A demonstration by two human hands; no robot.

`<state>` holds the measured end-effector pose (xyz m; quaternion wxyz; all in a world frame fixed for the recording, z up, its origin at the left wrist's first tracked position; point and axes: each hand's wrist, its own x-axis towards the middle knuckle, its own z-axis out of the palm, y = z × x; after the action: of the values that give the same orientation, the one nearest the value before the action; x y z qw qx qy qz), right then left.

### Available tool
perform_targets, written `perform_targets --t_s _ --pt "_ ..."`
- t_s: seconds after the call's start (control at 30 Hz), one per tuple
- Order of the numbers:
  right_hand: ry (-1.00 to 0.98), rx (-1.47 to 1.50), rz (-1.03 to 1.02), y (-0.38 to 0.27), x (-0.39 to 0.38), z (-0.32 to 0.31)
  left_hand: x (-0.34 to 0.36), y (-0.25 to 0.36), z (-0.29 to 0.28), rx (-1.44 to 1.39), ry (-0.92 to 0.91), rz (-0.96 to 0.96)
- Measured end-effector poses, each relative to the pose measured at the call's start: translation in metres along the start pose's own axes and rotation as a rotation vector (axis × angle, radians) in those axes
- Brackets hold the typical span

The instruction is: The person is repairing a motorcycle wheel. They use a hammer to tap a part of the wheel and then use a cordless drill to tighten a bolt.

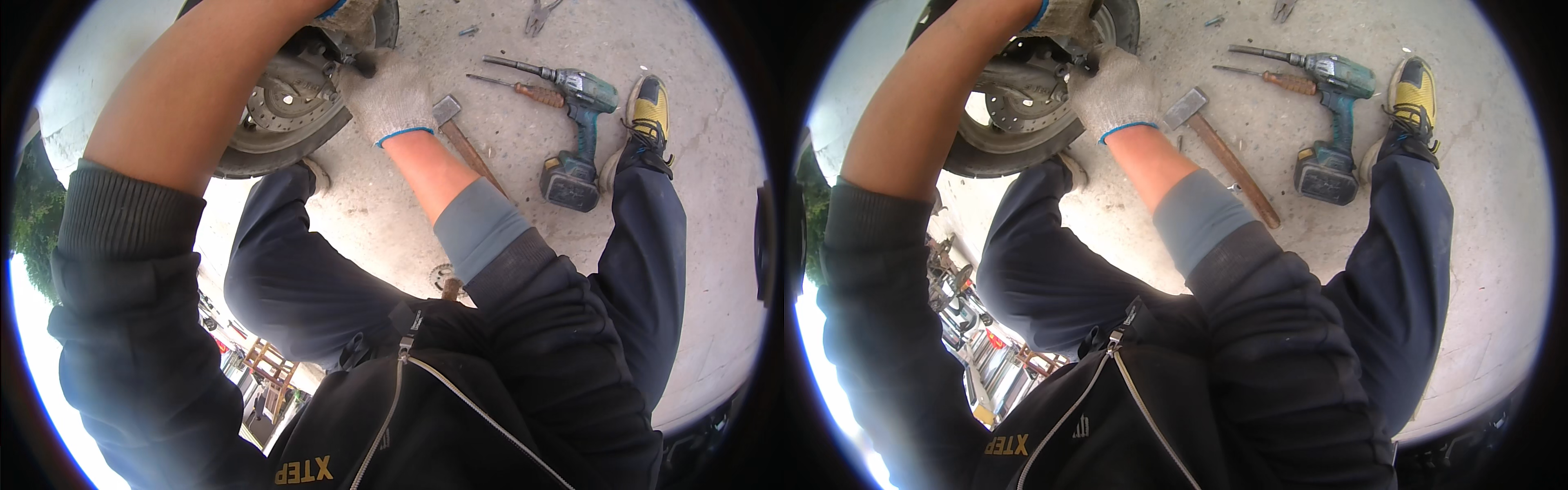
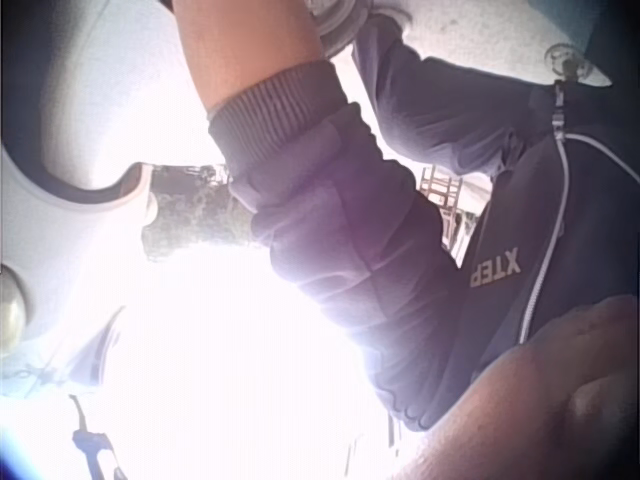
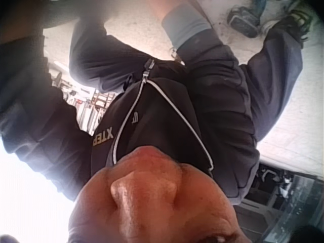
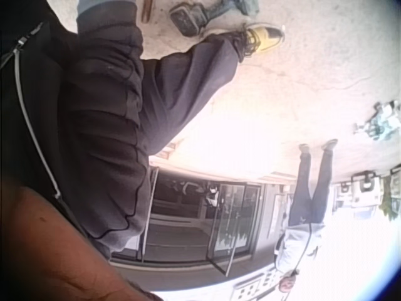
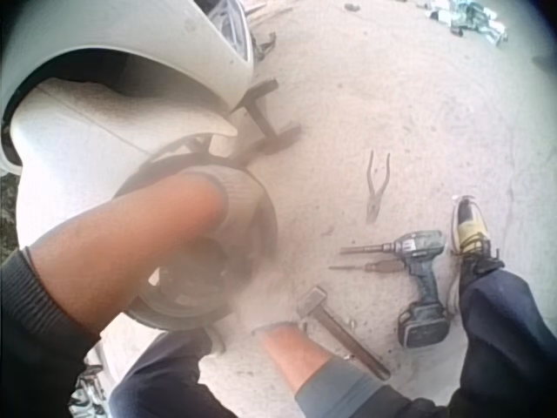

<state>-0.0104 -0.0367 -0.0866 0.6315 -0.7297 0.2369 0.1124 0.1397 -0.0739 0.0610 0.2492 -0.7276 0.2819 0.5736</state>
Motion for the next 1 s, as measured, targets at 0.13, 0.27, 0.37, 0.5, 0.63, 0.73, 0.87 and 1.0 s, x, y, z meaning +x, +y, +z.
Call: perform_targets --t_s 0.13,0.27,0.37,0.5,0.63,0.73,0.87,1.0 --pt "-0.036 -0.123 -0.022 0.003 -0.001 0.002 0.0 -0.002 0.002 0.003 0.013 0.005" --pt "-0.061 0.101 0.029 0.005 -0.006 0.0 0.001 -0.001 0.003 0.008 0.028 0.008" --pt "-0.095 0.122 0.015 0.003 -0.005 -0.002 0.002 -0.001 0.005 0.015 0.044 0.009" --pt "-0.15 0.204 0.072 0.005 -0.005 -0.003 0.004 -0.001 0.007 0.036 0.072 0.015" --pt "-0.111 0.377 0.212 0.017 0.0 -0.003 0.006 0.0 0.006 0.063 0.108 0.025" --pt "0.117 -0.088 0.247 0.053 0.02 -0.027 0.01 0.002 0.004 0.087 0.154 0.041" --pt "0.385 -0.261 0.313 0.129 0.03 -0.079 0.01 0.002 0.002 0.118 0.202 0.048" --pt "0.411 -0.311 0.249 0.185 0.02 -0.103 0.01 0.0 0.004 0.123 0.243 0.052"
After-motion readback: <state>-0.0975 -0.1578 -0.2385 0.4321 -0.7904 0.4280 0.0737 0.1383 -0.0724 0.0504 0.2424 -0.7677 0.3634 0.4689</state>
